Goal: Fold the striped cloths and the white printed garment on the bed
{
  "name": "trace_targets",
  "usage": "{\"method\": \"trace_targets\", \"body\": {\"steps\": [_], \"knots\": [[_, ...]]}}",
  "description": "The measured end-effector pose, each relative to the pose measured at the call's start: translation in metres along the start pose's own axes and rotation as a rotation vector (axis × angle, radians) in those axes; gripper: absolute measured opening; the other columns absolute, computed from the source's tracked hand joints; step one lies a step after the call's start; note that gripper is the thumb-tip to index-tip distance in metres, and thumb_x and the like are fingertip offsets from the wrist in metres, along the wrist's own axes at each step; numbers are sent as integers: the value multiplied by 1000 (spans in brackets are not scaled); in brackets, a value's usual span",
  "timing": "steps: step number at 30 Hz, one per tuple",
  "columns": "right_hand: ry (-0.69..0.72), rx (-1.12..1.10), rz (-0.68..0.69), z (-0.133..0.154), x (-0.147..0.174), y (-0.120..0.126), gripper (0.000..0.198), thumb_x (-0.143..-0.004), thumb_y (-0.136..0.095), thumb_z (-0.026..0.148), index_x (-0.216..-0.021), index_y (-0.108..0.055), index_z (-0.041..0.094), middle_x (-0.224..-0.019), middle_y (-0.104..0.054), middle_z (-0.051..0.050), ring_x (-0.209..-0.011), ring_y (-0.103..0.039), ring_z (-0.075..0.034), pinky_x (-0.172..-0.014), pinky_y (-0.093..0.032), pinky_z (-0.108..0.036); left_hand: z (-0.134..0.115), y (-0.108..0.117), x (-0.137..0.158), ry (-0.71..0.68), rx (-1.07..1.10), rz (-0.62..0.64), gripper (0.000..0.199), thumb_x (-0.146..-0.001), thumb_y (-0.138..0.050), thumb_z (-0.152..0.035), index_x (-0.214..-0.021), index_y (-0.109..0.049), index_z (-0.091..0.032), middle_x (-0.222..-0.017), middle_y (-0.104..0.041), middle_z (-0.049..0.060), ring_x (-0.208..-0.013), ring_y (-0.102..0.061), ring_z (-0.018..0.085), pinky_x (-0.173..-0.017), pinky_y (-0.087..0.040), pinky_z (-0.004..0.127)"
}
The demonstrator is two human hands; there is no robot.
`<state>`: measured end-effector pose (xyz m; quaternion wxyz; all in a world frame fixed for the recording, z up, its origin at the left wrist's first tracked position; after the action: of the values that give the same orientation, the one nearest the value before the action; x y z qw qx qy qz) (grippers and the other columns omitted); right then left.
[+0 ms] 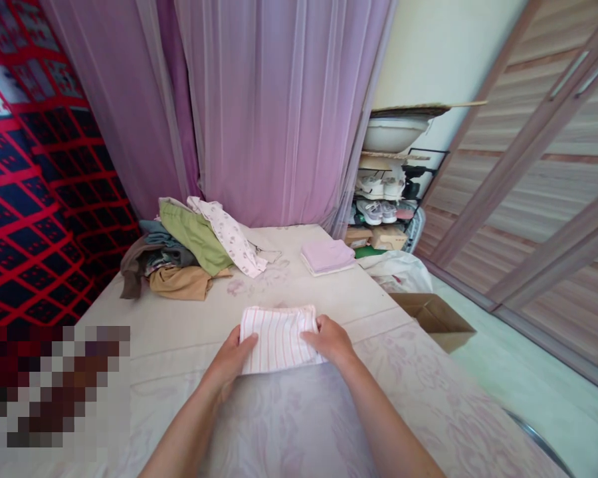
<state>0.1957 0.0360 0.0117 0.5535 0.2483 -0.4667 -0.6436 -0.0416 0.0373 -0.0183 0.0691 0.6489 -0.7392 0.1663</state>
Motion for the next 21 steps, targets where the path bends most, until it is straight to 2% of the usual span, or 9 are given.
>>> {"method": "trace_targets", "body": {"steps": [4,6,9,14,18,21], "knots": [[-5,-197,-147,-11,-18,18,46,-77,-58,36,-118,-52,17,-92,-71,-5,-83,-66,-20,-67,-42,-27,-23,-18,-20,-115,3,-28,61,-78,-68,-38,-133,-47,-22,-127,-63,8,-114,-60,26,-100,-45,39],[9,-241,-222,-18,-38,39,54,-79,-56,34,-129,-44,18,-94,-71,-5,-81,-66,-20,-68,-42,-27,-43,-38,-36,-180,3,-28,70,-80,-68,-35,-141,-38,-24,-135,-57,8,-122,-55,24,-106,-40,38],[34,-249,-315,-28,-77,79,52,-81,-54,33,-130,-44,19,-98,-70,-5,-84,-66,-21,-71,-44,-28,-74,-76,-66,-218,21,-34,84,-80,-68,-28,-150,-21,-27,-145,-47,8,-128,-49,21,-109,-36,35],[19,-219,-435,-45,-146,139,52,-81,-56,33,-130,-46,19,-110,-68,-9,-99,-64,-24,-82,-46,-31,-104,-142,-127,-122,28,48,97,-81,-64,-17,-152,1,-29,-129,-61,10,-107,-64,19,-97,-47,35],[27,-171,-475,-49,-192,171,54,-80,-57,32,-131,-46,20,-114,-67,-9,-104,-63,-25,-86,-46,-31,-116,-174,-176,-126,32,7,98,-79,-62,-10,-152,1,-28,-140,-52,10,-110,-62,17,-90,-51,29],[40,-148,-495,-52,-220,185,59,-79,-58,32,-136,-43,21,-115,-67,-9,-106,-63,-24,-87,-46,-31,-114,-190,-206,-150,-5,20,92,-80,-59,-12,-151,-3,-28,-145,-46,9,-111,-61,17,-82,-54,26]]}}
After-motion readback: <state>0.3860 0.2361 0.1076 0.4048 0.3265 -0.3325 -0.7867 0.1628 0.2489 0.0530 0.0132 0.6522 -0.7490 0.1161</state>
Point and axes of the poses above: each hand's wrist, its own x-axis away from the middle knuckle, its own y-axis out of the back of the hand, z = x × y, the point moved 9 cm from there along -x, towards the middle knuckle
